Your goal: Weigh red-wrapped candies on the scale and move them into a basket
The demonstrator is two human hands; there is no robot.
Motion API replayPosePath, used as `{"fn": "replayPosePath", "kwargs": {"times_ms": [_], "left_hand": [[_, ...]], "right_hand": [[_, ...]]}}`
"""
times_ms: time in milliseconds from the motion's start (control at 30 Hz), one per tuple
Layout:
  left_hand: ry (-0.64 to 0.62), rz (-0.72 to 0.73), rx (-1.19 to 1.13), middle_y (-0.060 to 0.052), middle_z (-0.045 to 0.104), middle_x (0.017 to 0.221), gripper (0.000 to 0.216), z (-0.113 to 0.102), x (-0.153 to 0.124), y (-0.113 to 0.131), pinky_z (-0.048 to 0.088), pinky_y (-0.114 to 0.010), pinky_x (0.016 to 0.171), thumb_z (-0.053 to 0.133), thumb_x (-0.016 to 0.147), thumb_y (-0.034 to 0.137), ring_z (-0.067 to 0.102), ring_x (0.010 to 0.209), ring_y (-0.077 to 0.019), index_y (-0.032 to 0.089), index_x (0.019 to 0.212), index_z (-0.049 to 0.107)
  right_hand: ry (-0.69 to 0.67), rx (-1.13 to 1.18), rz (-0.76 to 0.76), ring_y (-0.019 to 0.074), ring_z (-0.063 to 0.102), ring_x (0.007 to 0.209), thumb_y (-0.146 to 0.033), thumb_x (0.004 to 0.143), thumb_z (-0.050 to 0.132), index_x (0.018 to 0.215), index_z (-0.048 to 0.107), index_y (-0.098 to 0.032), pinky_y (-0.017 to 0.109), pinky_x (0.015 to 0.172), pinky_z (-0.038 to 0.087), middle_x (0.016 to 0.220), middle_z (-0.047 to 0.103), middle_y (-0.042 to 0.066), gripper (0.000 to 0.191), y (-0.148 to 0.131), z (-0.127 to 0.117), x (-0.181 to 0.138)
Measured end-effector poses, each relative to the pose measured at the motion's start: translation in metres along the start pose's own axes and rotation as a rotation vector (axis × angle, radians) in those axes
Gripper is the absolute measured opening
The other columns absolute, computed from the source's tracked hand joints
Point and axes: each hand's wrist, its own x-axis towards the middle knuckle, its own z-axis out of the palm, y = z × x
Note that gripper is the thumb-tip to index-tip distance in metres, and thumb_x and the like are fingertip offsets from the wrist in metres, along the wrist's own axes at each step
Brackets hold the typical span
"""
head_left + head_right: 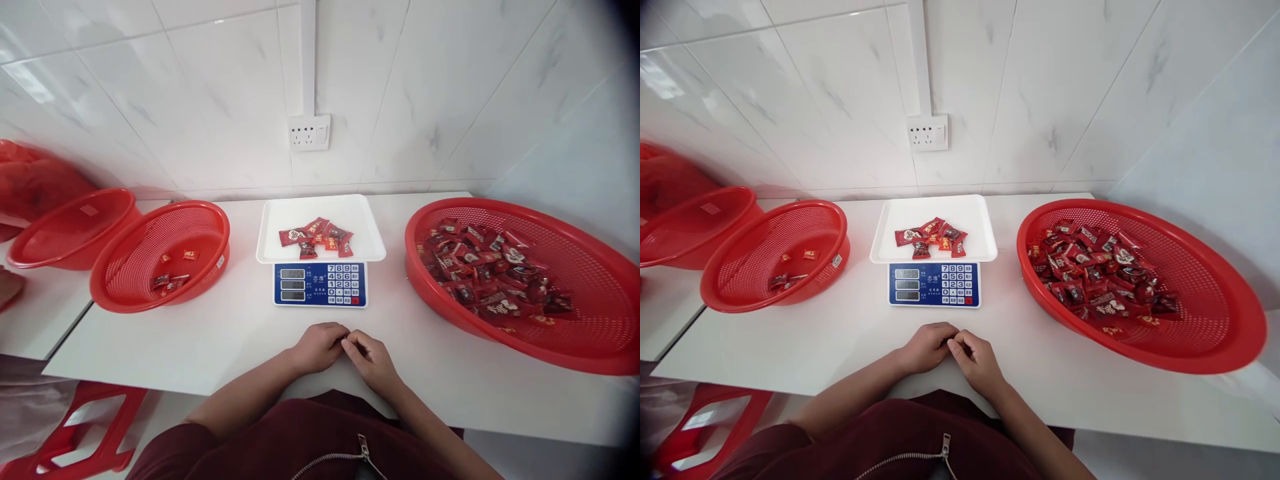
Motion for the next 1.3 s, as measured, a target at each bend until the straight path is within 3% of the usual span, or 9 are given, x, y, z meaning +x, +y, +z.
{"fn": "replayPosePath", "kwargs": {"times_ms": [167,233,300,400,500,667,800,1100,1300], "left_hand": [[0.041,0.021,0.06,-0.004,0.067,0.085,0.022,-0.012,-0.011,0.011,0.049,-0.031,0.068,0.042,0.084,0.018,0.061,0.077,-0.0186,0.025,0.091,0.061],[0.129,0.029,0.076,-0.004,0.067,0.087,0.023,-0.025,-0.017,0.014,0.05,-0.032,0.069,0.041,0.086,0.021,0.061,0.077,-0.0188,0.026,0.097,0.06],[0.326,0.047,0.111,-0.003,0.067,0.086,0.021,-0.045,-0.022,0.012,0.051,-0.03,0.068,0.042,0.087,0.023,0.061,0.076,-0.0174,0.026,0.099,0.059],[0.738,0.015,0.322,-0.004,0.066,0.085,0.017,-0.085,-0.026,-0.002,0.05,-0.031,0.072,0.045,0.085,0.023,0.061,0.079,-0.0178,0.023,0.093,0.06],[0.935,-0.159,0.641,-0.009,0.062,0.099,0.019,-0.127,-0.029,-0.028,0.043,-0.039,0.089,0.046,0.085,0.024,0.054,0.1,-0.0234,0.019,0.096,0.061],[0.795,-0.465,0.907,-0.014,0.049,0.124,0.026,-0.168,-0.042,-0.064,0.034,-0.046,0.098,0.043,0.085,0.025,0.034,0.124,-0.0308,0.016,0.101,0.062],[0.694,-0.587,0.924,-0.012,0.052,0.12,0.029,-0.172,-0.05,-0.072,0.04,-0.041,0.09,0.041,0.086,0.026,0.046,0.112,-0.0294,0.018,0.106,0.061],[0.52,-0.762,0.806,-0.007,0.059,0.106,0.031,-0.166,-0.068,-0.036,0.045,-0.032,0.062,0.035,0.088,0.022,0.054,0.091,-0.0246,0.025,0.099,0.063],[0.516,-0.963,0.796,-0.008,0.055,0.107,0.032,-0.17,-0.082,-0.021,0.045,-0.036,0.061,0.033,0.089,0.029,0.053,0.09,-0.0259,0.025,0.105,0.061]], "right_hand": [[-0.009,0.028,-0.024,0.0182,0.048,0.053,-0.033,0.082,0.046,0.062,0.047,-0.027,0.03,0.049,0.039,0.057,0.051,0.0,0.021,-0.001,0.0,0.0],[-0.017,0.032,-0.01,0.0177,0.046,0.051,-0.034,0.082,0.046,0.062,0.047,-0.027,0.03,0.047,0.037,0.055,0.05,0.0,0.021,0.0,0.001,0.0],[-0.027,0.035,0.004,0.0171,0.044,0.049,-0.034,0.081,0.046,0.062,0.048,-0.027,0.029,0.045,0.036,0.054,0.048,-0.001,0.021,0.002,0.001,-0.001],[-0.04,0.031,-0.005,0.0172,0.044,0.05,-0.033,0.081,0.047,0.062,0.049,-0.027,0.029,0.046,0.035,0.055,0.049,-0.001,0.02,0.006,0.002,-0.001],[-0.058,0.038,-0.016,0.0177,0.045,0.051,-0.034,0.081,0.047,0.064,0.05,-0.027,0.03,0.047,0.036,0.056,0.049,0.0,0.019,0.007,0.003,-0.002],[-0.002,0.084,-0.041,0.018,0.045,0.051,-0.036,0.081,0.047,0.063,0.051,-0.028,0.03,0.047,0.036,0.056,0.05,0.0,0.02,0.004,0.005,-0.003],[-0.001,0.092,-0.048,0.0183,0.045,0.051,-0.036,0.081,0.046,0.064,0.052,-0.028,0.031,0.047,0.036,0.056,0.05,0.0,0.02,0.002,0.007,-0.004],[-0.062,0.05,-0.069,0.0194,0.05,0.054,-0.031,0.08,0.048,0.067,0.054,-0.028,0.032,0.05,0.04,0.06,0.055,0.001,0.015,0.002,0.002,-0.003],[-0.104,0.033,-0.081,0.0198,0.052,0.056,-0.029,0.08,0.048,0.07,0.055,-0.029,0.032,0.053,0.042,0.062,0.056,0.0,0.012,0.005,0.0,-0.003]]}}
